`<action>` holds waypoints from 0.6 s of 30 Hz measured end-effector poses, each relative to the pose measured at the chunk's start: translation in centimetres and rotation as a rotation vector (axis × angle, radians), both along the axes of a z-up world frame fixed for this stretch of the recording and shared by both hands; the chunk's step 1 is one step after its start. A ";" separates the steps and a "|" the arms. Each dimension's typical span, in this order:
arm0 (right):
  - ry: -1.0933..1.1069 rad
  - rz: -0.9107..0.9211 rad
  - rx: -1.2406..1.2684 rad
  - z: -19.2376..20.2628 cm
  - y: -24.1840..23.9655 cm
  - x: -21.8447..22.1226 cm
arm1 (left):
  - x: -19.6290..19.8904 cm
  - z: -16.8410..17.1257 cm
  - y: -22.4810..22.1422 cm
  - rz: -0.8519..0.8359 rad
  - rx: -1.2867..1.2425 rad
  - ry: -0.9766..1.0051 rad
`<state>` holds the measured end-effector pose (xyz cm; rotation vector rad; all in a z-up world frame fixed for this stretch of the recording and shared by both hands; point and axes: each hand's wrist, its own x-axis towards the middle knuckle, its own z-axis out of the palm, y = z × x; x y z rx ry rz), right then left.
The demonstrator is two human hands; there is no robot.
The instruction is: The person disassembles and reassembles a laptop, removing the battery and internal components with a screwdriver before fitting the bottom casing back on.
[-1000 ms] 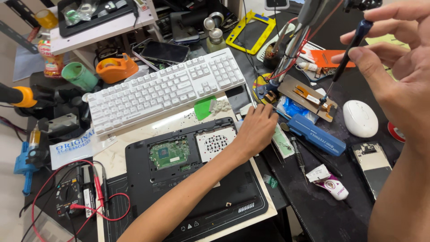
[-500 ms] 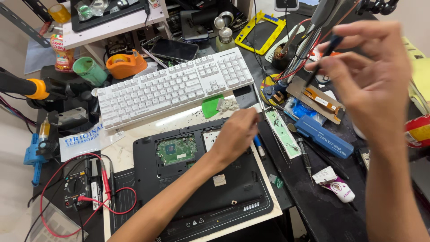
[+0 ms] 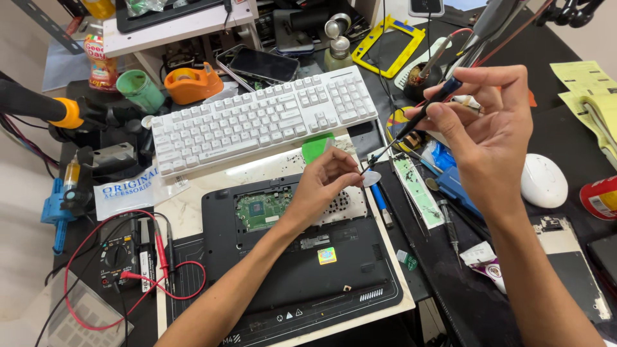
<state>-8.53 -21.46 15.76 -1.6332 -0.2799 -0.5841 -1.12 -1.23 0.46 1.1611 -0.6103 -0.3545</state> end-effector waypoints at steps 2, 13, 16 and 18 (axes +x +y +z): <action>-0.022 0.015 0.023 -0.3 -0.1 0.2 | 0.1 -0.1 0.2 -0.029 -0.017 0.008; -0.057 -0.004 0.034 -1.2 -0.5 0.5 | 0.4 0.2 0.9 -0.029 -0.009 0.019; -0.085 0.030 0.079 -1.3 -0.5 0.5 | 0.3 0.5 1.0 -0.036 -0.024 0.040; -0.092 0.031 0.097 -1.5 -0.5 0.6 | 0.4 0.5 1.0 -0.028 -0.020 0.028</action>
